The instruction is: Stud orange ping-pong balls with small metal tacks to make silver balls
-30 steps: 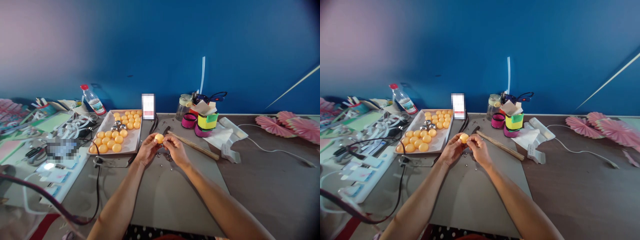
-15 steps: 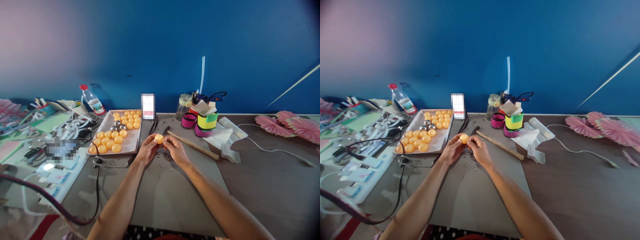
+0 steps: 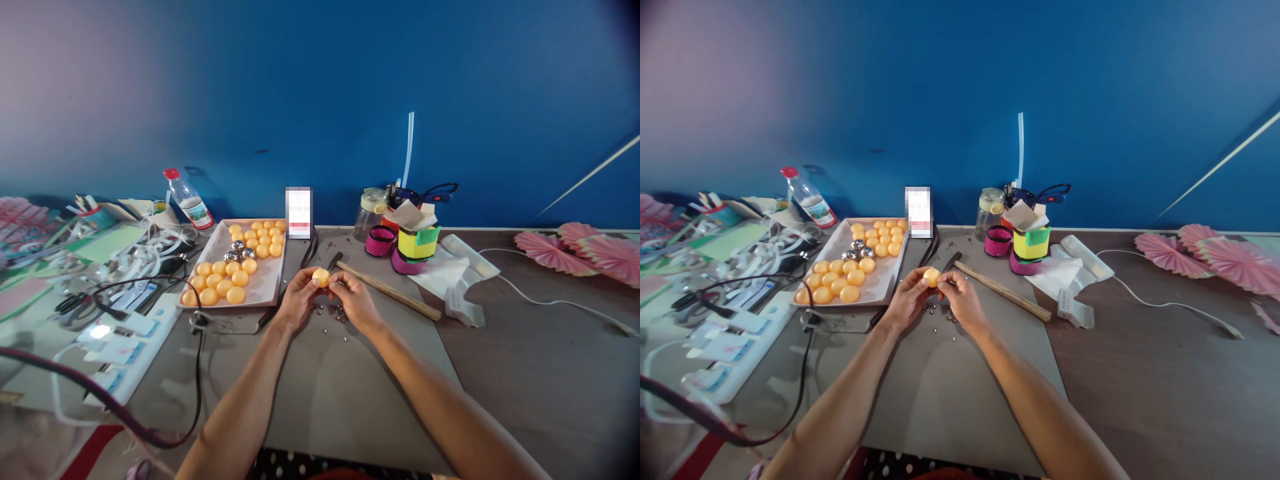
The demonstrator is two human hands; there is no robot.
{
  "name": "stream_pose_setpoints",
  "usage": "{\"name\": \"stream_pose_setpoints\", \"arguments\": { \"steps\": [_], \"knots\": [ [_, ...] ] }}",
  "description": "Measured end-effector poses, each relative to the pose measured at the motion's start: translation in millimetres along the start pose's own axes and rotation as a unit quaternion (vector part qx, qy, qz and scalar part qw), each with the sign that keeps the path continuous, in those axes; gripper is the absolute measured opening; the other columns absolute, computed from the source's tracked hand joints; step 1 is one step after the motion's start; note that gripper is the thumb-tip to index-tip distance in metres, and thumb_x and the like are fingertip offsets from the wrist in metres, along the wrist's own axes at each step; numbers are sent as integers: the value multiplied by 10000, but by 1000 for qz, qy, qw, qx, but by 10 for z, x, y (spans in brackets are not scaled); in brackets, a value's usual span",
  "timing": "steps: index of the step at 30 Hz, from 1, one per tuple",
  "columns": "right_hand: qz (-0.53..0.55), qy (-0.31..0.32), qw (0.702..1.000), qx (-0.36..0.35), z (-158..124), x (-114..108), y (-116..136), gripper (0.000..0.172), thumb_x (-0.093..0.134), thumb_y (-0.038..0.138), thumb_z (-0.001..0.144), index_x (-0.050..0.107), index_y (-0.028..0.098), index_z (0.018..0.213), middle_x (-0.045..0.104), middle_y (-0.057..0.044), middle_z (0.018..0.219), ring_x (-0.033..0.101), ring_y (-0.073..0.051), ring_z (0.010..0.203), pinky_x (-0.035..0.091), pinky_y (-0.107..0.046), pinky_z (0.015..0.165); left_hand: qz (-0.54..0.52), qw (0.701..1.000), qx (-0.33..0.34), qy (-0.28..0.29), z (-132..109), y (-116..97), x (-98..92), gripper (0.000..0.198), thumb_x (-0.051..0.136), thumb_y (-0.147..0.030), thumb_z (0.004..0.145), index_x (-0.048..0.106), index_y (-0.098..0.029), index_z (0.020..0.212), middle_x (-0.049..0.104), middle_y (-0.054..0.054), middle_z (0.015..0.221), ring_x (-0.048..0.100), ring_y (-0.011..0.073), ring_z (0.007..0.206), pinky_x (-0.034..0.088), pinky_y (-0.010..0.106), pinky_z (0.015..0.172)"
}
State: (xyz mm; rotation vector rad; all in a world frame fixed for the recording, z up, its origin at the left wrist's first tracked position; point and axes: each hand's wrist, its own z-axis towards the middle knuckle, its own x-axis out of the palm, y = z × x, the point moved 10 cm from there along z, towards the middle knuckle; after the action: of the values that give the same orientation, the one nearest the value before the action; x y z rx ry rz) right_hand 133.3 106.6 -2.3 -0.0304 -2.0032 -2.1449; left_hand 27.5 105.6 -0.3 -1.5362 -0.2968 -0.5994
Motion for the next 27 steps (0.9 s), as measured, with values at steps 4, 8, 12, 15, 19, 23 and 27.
{"name": "stream_pose_setpoints", "arguments": {
  "steps": [4,8,12,15,19,23,27],
  "knots": [
    [31,-2,999,8,24,-13,-79,234,637,375,716,481,217,789,525,51,591,488,-124,560,372,-252,559,32,999,9,-15,2,15,-43,356,737,-344,685,608,-159,962,627,35,867,580,148,757,474,307,714],
    [23,4,1000,6,45,-37,-92,245,624,398,738,468,209,740,523,45,580,481,-118,564,377,-254,575,50,998,17,-18,-13,1,-15,342,726,-333,699,605,-165,972,632,27,855,580,133,717,462,300,723],
    [57,13,998,-5,46,-24,-15,217,623,367,747,472,212,750,529,48,572,488,-118,565,386,-256,592,17,999,29,-1,-33,-33,83,347,721,-343,706,598,-170,981,634,25,847,579,122,675,456,291,709],
    [96,8,995,-6,49,4,8,205,626,347,738,472,212,741,521,54,572,476,-108,537,386,-254,582,6,999,38,-11,-26,-45,67,326,722,-324,709,600,-176,972,635,22,850,581,121,694,456,285,716],
    [118,0,993,6,82,7,-85,185,648,315,695,520,205,771,543,50,630,495,-101,545,395,-253,585,-14,998,18,-54,15,21,-72,314,748,-326,674,617,-167,911,636,14,820,578,120,702,463,281,706],
    [91,-28,995,-10,120,-138,-138,221,658,321,695,557,200,850,559,46,699,516,-94,559,400,-252,587,-22,997,4,-77,40,50,-159,339,776,-296,639,616,-159,905,642,15,844,591,122,742,470,270,721],
    [84,-54,995,-23,129,-290,-116,244,658,342,706,558,197,876,540,53,679,523,-92,549,405,-255,584,-31,996,-11,-88,40,58,-185,350,781,-290,633,611,-165,913,644,10,841,590,109,723,472,252,703]
  ]
}}
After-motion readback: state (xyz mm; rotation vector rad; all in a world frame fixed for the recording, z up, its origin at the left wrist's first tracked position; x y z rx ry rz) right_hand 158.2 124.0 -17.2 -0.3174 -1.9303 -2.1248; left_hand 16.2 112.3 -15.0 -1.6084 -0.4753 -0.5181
